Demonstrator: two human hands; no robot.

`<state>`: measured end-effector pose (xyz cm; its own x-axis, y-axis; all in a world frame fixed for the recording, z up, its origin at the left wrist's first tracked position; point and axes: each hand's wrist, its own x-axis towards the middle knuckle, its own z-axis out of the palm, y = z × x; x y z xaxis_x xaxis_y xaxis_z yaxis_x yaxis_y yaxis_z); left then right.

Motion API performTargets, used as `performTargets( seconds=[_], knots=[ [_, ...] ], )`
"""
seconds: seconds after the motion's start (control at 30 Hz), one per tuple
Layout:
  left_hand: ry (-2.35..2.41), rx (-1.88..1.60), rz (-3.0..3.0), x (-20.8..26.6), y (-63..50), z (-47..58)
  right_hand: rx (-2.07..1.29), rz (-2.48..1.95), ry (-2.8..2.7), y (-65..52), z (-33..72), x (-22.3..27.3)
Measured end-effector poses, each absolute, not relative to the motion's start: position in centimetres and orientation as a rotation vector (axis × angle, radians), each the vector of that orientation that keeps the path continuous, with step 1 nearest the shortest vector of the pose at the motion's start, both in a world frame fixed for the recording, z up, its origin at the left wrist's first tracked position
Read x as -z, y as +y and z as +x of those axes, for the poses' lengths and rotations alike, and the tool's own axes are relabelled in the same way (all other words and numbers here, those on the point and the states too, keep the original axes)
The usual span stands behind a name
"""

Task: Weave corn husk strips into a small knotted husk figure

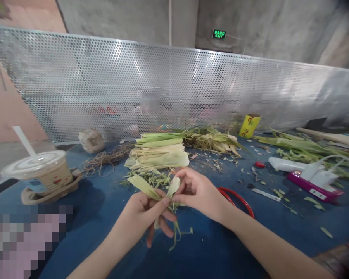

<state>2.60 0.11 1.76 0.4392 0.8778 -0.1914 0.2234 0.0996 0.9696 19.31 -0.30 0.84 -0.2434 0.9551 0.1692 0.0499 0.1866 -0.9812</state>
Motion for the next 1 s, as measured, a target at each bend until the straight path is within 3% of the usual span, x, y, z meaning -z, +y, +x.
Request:
performTargets(
  seconds=[0.33,0.73,1.0],
  knots=[
    [1.082,-0.894,1.302,-2.1,-0.3,3.1,-1.161,-0.999,-1.571,-0.6,19.6,-1.2],
    [1.034,-0.828,1.361,-2.1,0.7,1.7,-1.226,-1.039,-1.584,0.0,20.4,-1.2],
    [0.904,-0.839,1.102,-1.9,0.9,2.0,-0.937,-1.025,-1.716,-0.4,20.1,-1.4]
  ],
)
